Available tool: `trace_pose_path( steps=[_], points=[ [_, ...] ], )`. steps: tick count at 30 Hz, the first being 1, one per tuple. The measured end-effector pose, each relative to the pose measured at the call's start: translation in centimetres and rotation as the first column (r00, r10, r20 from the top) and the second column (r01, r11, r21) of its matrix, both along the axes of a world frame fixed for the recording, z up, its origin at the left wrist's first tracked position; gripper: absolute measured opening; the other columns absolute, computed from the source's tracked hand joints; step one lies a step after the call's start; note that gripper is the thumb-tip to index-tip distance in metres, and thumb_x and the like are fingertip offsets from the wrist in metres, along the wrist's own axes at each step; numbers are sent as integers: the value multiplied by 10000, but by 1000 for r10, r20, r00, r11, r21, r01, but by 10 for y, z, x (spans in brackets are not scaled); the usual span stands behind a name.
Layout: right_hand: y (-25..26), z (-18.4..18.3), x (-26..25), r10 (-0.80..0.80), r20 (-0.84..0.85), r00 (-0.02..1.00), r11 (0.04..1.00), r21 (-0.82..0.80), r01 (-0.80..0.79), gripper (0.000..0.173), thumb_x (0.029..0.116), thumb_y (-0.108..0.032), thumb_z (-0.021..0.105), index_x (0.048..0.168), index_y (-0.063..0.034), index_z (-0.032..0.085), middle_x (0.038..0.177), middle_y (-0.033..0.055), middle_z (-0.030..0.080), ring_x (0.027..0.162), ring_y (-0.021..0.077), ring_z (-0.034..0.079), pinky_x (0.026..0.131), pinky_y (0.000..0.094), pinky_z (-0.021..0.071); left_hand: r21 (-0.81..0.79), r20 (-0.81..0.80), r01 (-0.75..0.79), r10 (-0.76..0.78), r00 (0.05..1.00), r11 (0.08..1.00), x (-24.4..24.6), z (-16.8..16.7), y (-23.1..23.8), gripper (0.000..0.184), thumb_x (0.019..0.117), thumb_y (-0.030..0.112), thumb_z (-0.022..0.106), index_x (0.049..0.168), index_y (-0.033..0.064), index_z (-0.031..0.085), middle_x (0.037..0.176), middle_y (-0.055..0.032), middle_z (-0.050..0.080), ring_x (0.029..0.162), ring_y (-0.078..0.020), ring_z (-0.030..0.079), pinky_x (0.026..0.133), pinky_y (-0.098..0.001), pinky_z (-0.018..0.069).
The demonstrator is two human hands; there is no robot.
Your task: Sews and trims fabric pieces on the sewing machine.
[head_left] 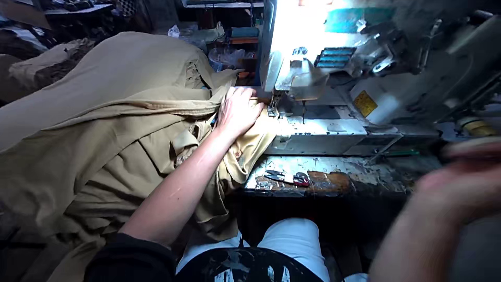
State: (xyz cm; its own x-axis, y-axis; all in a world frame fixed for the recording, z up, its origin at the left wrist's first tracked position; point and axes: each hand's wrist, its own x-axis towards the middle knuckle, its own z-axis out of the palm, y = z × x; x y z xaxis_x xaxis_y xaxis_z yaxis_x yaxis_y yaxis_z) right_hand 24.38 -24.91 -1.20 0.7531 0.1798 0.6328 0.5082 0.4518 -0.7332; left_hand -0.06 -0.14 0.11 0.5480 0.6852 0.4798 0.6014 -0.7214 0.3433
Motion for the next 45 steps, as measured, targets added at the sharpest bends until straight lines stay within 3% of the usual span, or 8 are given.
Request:
trace_pose_path(
  steps=[8,18,23,30,32,36,40,45],
  points=[
    [33,-118,-106,531,455,715,673,-739,-29,432,881,-139,577,1283,-79,726,989,192,697,1005,422,636,1001,647,389,9,-410,-107,101,906,994,17,26,-36,335,1061,253,494,1214,0,652,1215,-214,637,1247,-418,528,1019,-595,355],
    [34,-89,-88,413,370,832,844,-500,-196,577,1119,-395,352,1335,65,626,1054,206,727,874,63,673,826,175,515,-231,-173,-372,338,925,899,-11,55,80,368,1025,99,493,1341,-79,557,1365,-319,562,1309,-466,533,1069,-658,406],
    [32,-48,-93,319,593,739,833,-548,80,433,1065,-422,493,1250,-136,758,812,135,662,649,238,601,562,378,455,-503,144,25,55,988,864,-103,85,-23,208,1039,202,558,849,164,633,670,105,618,572,44,580,541,-155,509],
    [126,-5,-146,303,770,561,836,-498,232,247,1028,-253,585,994,-51,723,843,169,680,643,357,656,513,498,477,-535,356,652,-557,750,537,-133,65,-71,168,959,191,654,802,167,708,714,123,652,631,65,586,561,-99,484],
    [117,-13,-154,364,717,595,859,-505,83,275,1040,-260,555,929,-69,719,748,105,638,619,284,627,520,449,456,-530,365,752,-695,619,391,-141,72,-76,169,982,278,658,872,165,719,797,140,648,740,85,589,643,-77,486],
    [80,-47,-153,703,62,708,628,-522,-577,240,1011,-293,610,1040,-77,711,826,-79,644,644,-51,540,586,130,459,-441,261,413,-326,909,797,-136,64,-76,227,1003,173,581,795,168,671,672,130,592,598,72,539,551,-112,449],
    [83,-47,-169,781,-349,517,437,-287,-853,436,848,-301,796,1221,-105,683,1022,-84,661,689,-61,554,604,101,473,-429,355,400,-257,899,810,-116,44,-68,213,1039,100,538,906,89,703,777,84,657,706,52,597,669,-128,503],
    [86,-41,-170,832,-537,137,229,108,-967,104,985,-35,586,941,-86,665,588,-68,537,439,-44,409,421,114,348,-344,387,363,-222,895,866,-118,42,-75,208,1033,85,567,891,69,717,765,36,660,659,7,594,594,-135,492]
  ],
)
